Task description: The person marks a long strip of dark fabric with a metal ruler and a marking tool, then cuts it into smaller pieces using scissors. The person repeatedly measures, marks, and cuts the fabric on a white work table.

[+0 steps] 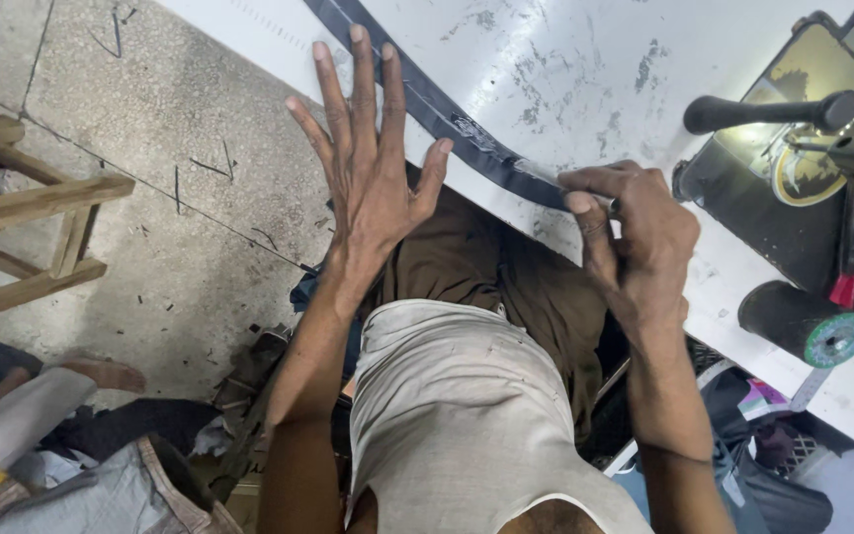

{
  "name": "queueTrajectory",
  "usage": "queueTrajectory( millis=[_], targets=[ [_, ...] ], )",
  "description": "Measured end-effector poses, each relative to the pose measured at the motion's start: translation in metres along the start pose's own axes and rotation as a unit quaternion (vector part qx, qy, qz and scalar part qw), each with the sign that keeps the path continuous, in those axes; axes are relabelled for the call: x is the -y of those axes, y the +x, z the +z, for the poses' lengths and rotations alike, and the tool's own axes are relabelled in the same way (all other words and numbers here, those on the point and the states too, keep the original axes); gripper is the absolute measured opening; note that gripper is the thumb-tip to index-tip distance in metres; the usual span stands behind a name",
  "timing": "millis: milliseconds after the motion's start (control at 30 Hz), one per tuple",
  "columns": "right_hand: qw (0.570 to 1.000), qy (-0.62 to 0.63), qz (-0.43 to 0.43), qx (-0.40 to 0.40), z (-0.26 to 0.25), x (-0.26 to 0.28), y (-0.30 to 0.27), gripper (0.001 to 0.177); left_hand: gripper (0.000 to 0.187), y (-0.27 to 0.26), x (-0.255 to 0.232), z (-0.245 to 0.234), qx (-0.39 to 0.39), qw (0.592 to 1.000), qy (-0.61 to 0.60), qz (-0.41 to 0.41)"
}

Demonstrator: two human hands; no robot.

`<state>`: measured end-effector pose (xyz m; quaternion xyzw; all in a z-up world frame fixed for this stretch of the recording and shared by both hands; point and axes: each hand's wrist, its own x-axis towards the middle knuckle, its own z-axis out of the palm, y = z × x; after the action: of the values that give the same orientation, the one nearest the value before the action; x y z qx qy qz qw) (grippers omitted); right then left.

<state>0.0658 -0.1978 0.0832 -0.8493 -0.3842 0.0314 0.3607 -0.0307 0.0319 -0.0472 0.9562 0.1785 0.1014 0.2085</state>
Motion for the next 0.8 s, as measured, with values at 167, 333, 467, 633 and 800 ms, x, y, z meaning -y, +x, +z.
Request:
queueTrajectory(
  millis=[167,333,467,633,800],
  targets=[
    [0.995,-0.074,0.063,-0.030,-0.013,0.000,-0.033,0.008,0.099,0.001,-0.006,0.002,-0.004,1.000,0.006,0.001],
    [0.981,-0.054,0.155,-0.099,-0.025,-0.005,-0.061,0.008,0.100,0.002,-0.009,0.003,0.013,1.000,0.010,-0.024],
    [0.965,-0.046,0.167,-0.198,-0.015,-0.010,-0.076,0.013,0.102,0.000,-0.006,0.010,-0.004,1.000,0.006,-0.010],
    [0.964,-0.073,0.160,-0.198,-0.010,-0.017,-0.083,0.016,0.101,0.000,0.000,0.016,-0.017,1.000,0.006,-0.002],
    [0.975,-0.072,0.147,-0.148,-0.014,-0.014,-0.083,0.016,0.101,-0.003,-0.003,0.012,-0.013,1.000,0.006,0.007]
  ],
)
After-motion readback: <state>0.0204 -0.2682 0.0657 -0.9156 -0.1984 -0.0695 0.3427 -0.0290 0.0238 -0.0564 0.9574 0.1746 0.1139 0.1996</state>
